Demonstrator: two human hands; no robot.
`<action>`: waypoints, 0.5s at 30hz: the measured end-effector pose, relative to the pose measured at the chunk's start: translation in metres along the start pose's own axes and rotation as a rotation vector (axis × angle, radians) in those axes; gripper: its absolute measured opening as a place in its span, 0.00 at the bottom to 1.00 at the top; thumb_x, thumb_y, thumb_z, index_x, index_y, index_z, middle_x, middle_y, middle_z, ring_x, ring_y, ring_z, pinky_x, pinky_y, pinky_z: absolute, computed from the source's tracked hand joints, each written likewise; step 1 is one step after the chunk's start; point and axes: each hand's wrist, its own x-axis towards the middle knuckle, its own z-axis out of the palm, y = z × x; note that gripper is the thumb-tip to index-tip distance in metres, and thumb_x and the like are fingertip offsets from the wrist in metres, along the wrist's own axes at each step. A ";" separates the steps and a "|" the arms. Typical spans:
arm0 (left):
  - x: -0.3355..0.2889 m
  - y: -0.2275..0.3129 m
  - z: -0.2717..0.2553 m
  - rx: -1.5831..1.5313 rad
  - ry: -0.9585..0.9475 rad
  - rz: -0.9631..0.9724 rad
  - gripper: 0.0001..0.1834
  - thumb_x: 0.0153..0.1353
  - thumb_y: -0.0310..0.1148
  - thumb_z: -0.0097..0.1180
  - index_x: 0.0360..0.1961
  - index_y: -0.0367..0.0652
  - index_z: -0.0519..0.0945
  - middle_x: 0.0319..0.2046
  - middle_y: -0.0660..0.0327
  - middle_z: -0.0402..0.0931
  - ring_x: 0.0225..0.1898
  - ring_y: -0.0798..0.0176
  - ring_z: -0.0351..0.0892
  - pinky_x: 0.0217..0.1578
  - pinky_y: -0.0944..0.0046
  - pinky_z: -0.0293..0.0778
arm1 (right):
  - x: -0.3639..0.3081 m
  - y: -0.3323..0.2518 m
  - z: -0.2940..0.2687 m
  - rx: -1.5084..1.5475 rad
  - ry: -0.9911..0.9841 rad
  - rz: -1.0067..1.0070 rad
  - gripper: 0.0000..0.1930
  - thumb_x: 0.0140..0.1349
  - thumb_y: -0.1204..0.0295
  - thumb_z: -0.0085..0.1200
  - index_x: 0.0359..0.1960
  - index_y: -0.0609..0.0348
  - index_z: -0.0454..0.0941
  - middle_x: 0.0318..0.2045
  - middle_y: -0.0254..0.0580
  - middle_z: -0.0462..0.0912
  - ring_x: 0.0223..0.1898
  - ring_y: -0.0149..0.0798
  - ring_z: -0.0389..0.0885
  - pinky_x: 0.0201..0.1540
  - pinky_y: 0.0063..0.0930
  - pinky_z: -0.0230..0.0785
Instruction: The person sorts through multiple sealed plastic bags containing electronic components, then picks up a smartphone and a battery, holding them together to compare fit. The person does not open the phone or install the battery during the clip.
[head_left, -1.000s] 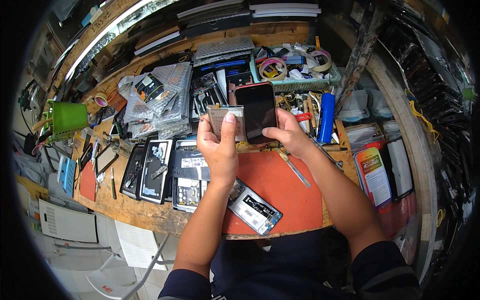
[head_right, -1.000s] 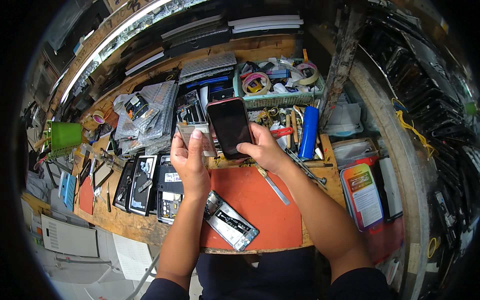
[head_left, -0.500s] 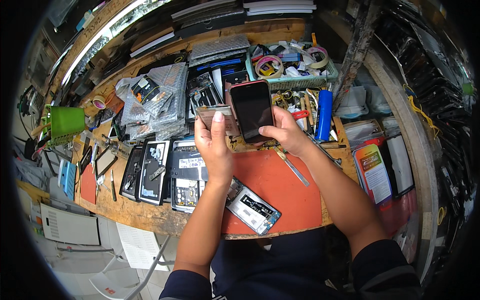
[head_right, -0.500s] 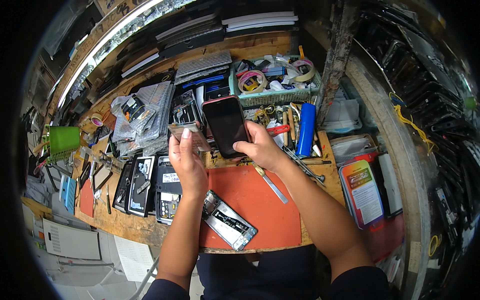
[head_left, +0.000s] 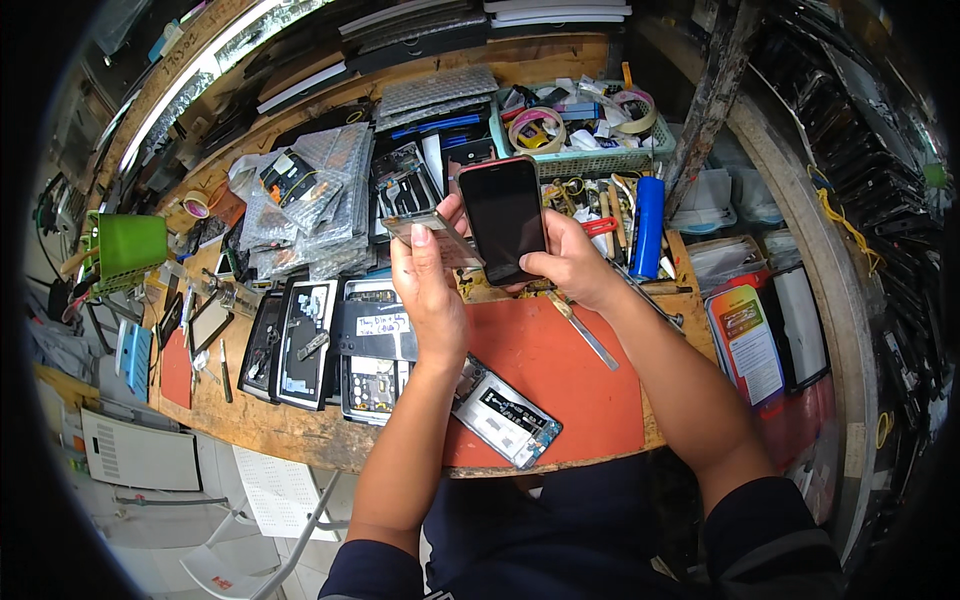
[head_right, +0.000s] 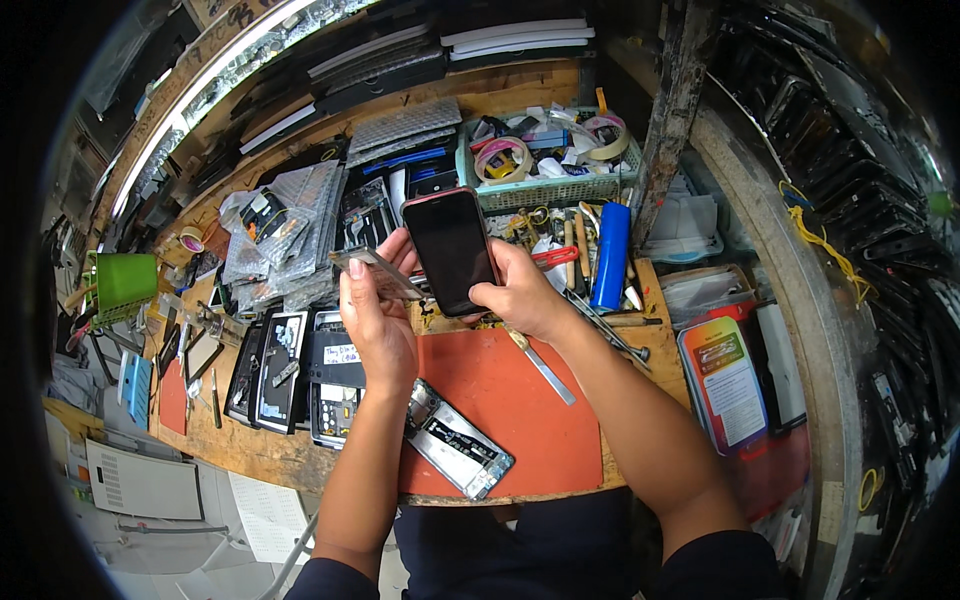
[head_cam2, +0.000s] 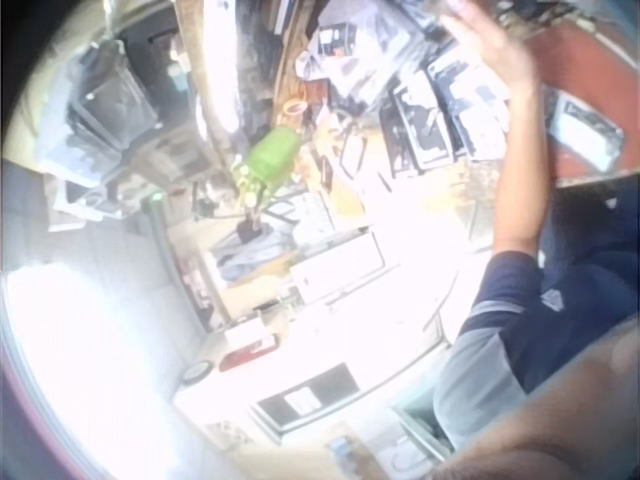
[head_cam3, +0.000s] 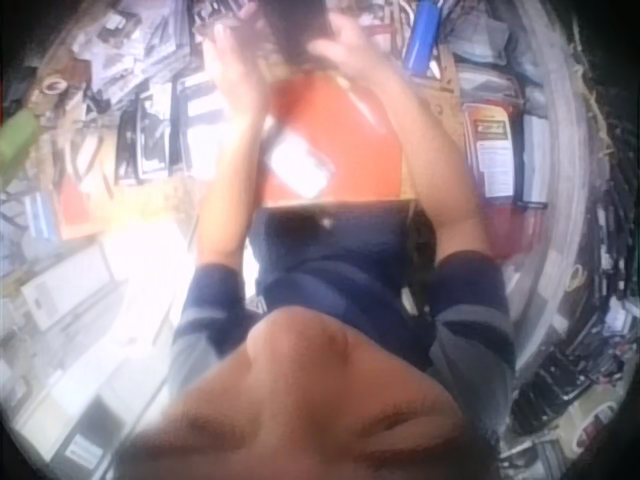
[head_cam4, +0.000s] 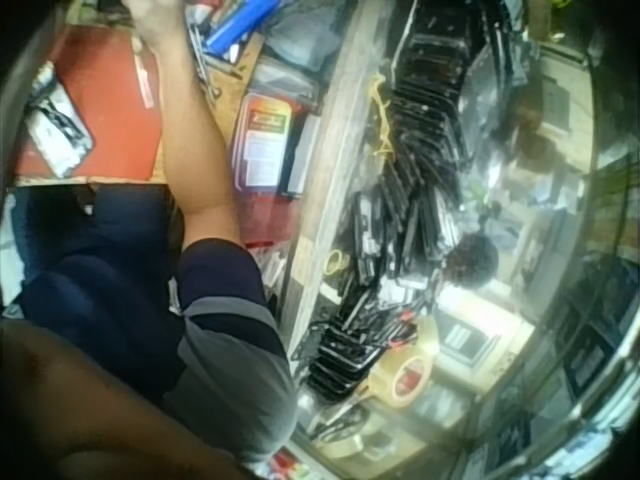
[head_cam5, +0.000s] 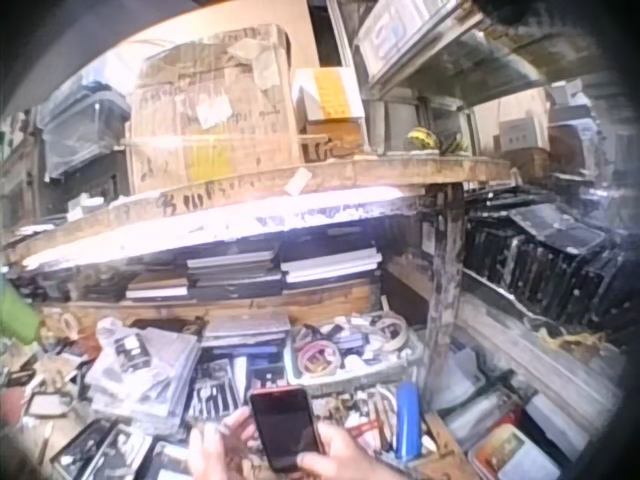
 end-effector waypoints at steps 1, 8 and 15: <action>0.000 0.000 0.000 0.004 0.010 0.003 0.27 0.80 0.50 0.40 0.55 0.30 0.69 0.57 0.37 0.76 0.58 0.48 0.80 0.64 0.51 0.73 | 0.000 0.000 -0.001 -0.022 0.004 -0.007 0.15 0.63 0.83 0.54 0.52 0.65 0.71 0.46 0.42 0.81 0.47 0.36 0.85 0.43 0.37 0.85; -0.001 -0.002 -0.003 0.045 0.045 0.000 0.26 0.80 0.49 0.40 0.52 0.31 0.71 0.53 0.41 0.79 0.53 0.52 0.82 0.61 0.54 0.75 | 0.001 -0.005 0.005 0.248 0.012 0.018 0.20 0.78 0.58 0.46 0.53 0.64 0.76 0.40 0.38 0.84 0.36 0.30 0.86 0.33 0.27 0.81; -0.001 -0.001 -0.004 0.038 0.026 -0.020 0.26 0.79 0.49 0.41 0.53 0.31 0.71 0.54 0.41 0.79 0.53 0.52 0.82 0.60 0.54 0.75 | 0.002 -0.002 0.006 0.117 0.033 0.006 0.16 0.77 0.62 0.50 0.52 0.64 0.77 0.38 0.38 0.85 0.34 0.29 0.85 0.32 0.27 0.81</action>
